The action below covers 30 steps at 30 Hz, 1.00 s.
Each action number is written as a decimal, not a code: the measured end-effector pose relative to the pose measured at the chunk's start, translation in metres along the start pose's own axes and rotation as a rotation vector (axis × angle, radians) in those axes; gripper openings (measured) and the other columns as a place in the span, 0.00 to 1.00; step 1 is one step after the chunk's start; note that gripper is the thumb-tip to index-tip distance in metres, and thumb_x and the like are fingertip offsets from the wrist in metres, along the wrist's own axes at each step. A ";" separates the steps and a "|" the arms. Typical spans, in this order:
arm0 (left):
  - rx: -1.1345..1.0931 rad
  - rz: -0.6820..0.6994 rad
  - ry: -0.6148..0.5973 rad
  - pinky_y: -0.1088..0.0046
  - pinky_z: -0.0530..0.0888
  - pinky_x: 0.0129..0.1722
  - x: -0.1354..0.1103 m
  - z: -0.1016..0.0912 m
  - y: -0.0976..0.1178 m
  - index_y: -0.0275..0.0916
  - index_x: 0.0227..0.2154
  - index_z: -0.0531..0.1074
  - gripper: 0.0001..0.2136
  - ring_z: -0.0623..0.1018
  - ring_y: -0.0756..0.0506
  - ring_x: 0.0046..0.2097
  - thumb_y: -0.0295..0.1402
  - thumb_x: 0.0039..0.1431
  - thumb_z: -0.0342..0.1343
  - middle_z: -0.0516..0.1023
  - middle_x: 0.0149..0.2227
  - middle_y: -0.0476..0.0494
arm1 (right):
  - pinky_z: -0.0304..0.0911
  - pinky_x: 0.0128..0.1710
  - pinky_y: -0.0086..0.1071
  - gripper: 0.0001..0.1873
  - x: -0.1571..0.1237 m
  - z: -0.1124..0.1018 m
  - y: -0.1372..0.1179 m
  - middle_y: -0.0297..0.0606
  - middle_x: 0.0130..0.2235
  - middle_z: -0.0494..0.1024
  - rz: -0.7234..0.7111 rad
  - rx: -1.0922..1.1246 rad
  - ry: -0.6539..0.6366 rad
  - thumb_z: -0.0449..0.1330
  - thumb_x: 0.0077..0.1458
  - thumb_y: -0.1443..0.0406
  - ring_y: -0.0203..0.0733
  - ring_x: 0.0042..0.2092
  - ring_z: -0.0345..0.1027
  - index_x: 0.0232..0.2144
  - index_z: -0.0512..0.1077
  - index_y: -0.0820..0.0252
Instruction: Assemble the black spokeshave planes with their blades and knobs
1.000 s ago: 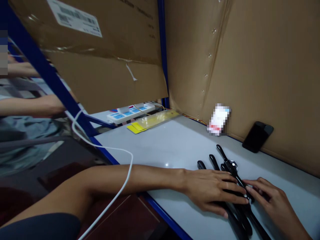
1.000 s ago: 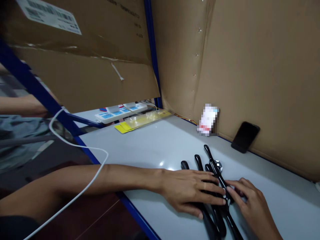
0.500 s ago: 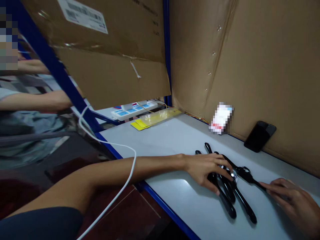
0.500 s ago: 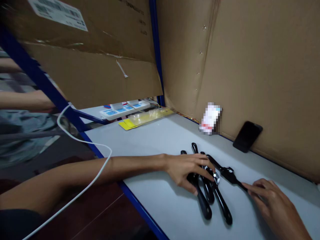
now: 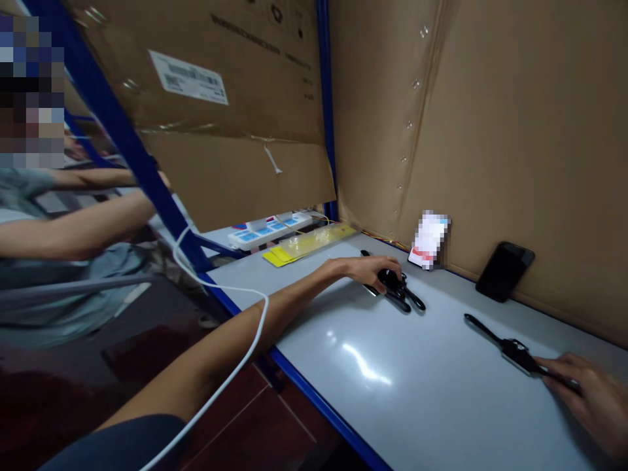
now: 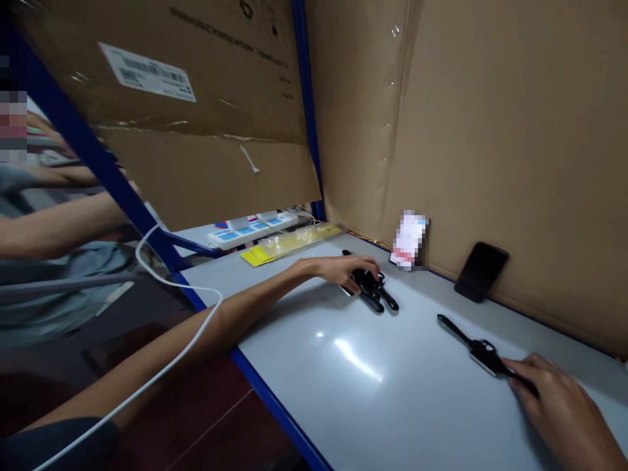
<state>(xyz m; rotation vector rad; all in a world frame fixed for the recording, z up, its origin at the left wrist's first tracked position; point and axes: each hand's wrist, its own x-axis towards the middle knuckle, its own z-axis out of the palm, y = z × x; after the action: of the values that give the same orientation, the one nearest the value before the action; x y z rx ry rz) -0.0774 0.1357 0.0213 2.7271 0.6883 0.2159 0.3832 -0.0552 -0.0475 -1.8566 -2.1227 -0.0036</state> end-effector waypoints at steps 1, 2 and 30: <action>0.028 -0.019 0.009 0.68 0.73 0.52 -0.001 -0.003 -0.003 0.39 0.51 0.73 0.22 0.77 0.44 0.52 0.26 0.52 0.64 0.75 0.54 0.42 | 0.68 0.36 0.40 0.18 -0.001 -0.001 -0.009 0.40 0.37 0.80 -0.011 0.016 -0.009 0.54 0.57 0.55 0.50 0.36 0.76 0.43 0.82 0.44; 0.059 -0.037 0.024 0.69 0.73 0.51 -0.002 -0.005 -0.004 0.39 0.51 0.73 0.21 0.77 0.45 0.51 0.26 0.52 0.63 0.76 0.53 0.43 | 0.68 0.36 0.40 0.19 -0.002 -0.003 -0.021 0.40 0.38 0.80 -0.024 0.032 -0.022 0.54 0.57 0.55 0.51 0.37 0.76 0.44 0.82 0.43; 0.475 -0.061 -0.121 0.59 0.79 0.47 0.100 0.081 0.188 0.35 0.51 0.72 0.15 0.79 0.43 0.47 0.40 0.69 0.57 0.76 0.49 0.40 | 0.71 0.48 0.44 0.14 -0.007 -0.054 -0.139 0.40 0.49 0.77 0.092 -0.356 -0.265 0.61 0.65 0.57 0.43 0.47 0.73 0.48 0.73 0.60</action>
<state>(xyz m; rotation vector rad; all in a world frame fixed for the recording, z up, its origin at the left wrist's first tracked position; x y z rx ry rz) 0.1101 0.0057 0.0167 3.1223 0.8795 -0.1482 0.2619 -0.0946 0.0305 -2.2664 -2.3311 -0.1290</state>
